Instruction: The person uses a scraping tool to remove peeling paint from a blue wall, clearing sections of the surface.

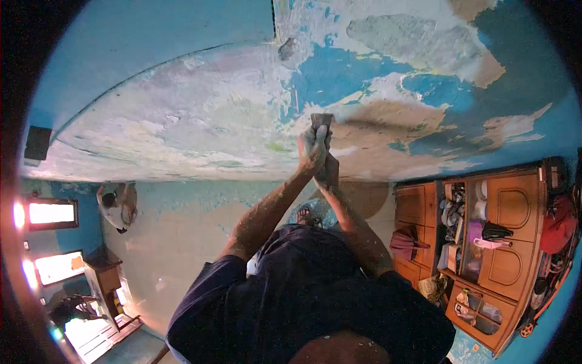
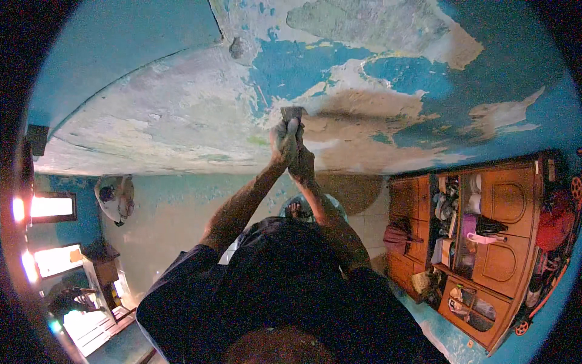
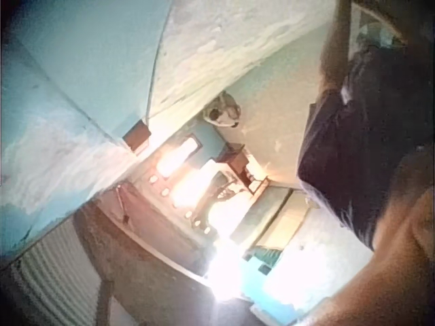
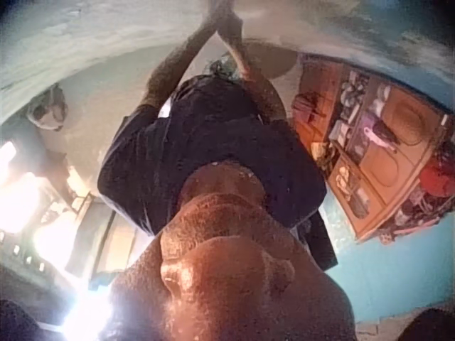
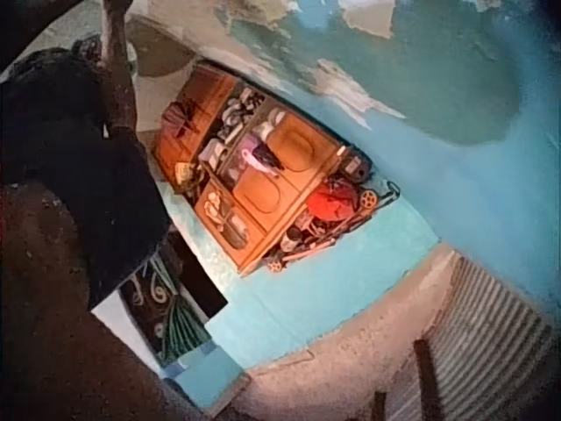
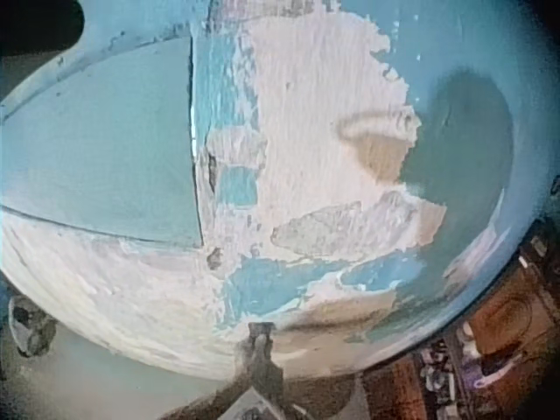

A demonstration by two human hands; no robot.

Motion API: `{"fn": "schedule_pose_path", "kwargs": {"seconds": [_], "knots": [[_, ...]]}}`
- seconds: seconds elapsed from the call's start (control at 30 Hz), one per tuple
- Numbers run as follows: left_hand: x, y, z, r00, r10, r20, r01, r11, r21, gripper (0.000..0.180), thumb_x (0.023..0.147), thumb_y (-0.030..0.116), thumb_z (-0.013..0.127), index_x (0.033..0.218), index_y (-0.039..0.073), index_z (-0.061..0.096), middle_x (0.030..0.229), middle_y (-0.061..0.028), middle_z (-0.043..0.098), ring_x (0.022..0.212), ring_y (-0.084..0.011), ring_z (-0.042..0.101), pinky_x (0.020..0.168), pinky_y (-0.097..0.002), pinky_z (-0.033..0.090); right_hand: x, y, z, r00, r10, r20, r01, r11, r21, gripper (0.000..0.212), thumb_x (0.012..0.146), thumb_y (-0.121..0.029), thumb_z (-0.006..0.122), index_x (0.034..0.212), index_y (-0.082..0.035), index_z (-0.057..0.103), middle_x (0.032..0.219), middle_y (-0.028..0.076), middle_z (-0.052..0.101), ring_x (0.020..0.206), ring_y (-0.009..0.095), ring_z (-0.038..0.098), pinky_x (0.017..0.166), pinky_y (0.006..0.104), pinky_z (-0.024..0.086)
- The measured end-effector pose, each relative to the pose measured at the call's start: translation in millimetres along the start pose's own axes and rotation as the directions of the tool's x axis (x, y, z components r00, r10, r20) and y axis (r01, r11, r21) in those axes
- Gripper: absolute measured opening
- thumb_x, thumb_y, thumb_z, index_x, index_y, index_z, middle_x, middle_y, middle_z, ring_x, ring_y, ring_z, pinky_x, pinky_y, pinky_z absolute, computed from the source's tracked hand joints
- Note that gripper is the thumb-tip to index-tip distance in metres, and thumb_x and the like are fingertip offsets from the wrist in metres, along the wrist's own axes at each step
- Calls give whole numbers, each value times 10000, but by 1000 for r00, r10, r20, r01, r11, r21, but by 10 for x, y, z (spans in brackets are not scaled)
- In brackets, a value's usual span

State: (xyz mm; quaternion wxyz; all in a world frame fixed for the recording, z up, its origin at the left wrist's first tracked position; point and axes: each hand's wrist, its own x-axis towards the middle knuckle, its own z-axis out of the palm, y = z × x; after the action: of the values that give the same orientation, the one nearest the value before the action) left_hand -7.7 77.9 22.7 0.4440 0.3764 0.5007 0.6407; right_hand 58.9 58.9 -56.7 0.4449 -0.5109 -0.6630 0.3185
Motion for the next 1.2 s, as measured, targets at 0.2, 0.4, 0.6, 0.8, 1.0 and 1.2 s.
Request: {"fn": "schedule_pose_path", "kwargs": {"seconds": [0.2, 0.4, 0.6, 0.8, 1.0, 1.2], "knots": [[-26, 36, -25, 997, 53, 54, -62, 982, 178, 301, 919, 273, 495, 776, 26, 590, 595, 25, 516, 527, -57, 469, 442, -231, 350, -100, -39, -69, 998, 46, 52, -55, 980, 192, 355, 911, -286, 475, 1127, -14, 546, 920, 185, 641, 851, 241, 622, 714, 365, 463], [211, 282, 104, 914, 219, 341, -347, 857, 381, 257, 887, 217, 534, 986, -11, 601, 800, -29, 616, 660, -96, 540, 529, -255, 443, 65, -24, -9, 995, 66, -75, -51, 981, 186, 249, 870, -218, 543, 847, 29, 566, 698, 152, 587, 620, 202, 501, 568, 345, 414], [180, 114, 61, 959, -187, 212, 48, 847, 529, 460, 928, 420, 424, 1058, -7, 535, 929, -90, 579, 721, -136, 535, 567, -254, 440, 88, -143, 108, 926, -124, -356, 205, 958, 202, 282, 876, -224, 537, 800, 46, 550, 649, 126, 562, 600, 175, 500, 534, 350, 399], [133, -65, 28, 982, 172, 83, -190, 906, 377, 363, 885, 352, 552, 771, 15, 624, 538, 36, 517, 445, -89, 448, 429, -260, 378, -115, -349, 31, 977, 184, -109, -132, 919, 370, 292, 884, -233, 522, 946, 45, 590, 776, 99, 629, 766, 143, 560, 693, 303, 454], [13, 235, 160, 982, 116, 150, -145, 969, 202, 275, 905, 213, 494, 761, -3, 586, 565, -19, 524, 495, -91, 477, 443, -270, 359, -68, -330, -18, 975, 215, 49, -209, 831, 516, 276, 881, -230, 518, 974, 18, 592, 841, 161, 644, 810, 209, 610, 731, 354, 462], [166, 410, 258, 955, 223, 197, -291, 834, 469, 276, 894, 224, 557, 742, -2, 600, 563, 5, 540, 449, -77, 473, 405, -223, 344, 88, -390, -124, 980, 191, 51, -189, 826, 532, 242, 858, -225, 528, 878, 10, 581, 755, 154, 629, 756, 216, 603, 693, 356, 455]]}}
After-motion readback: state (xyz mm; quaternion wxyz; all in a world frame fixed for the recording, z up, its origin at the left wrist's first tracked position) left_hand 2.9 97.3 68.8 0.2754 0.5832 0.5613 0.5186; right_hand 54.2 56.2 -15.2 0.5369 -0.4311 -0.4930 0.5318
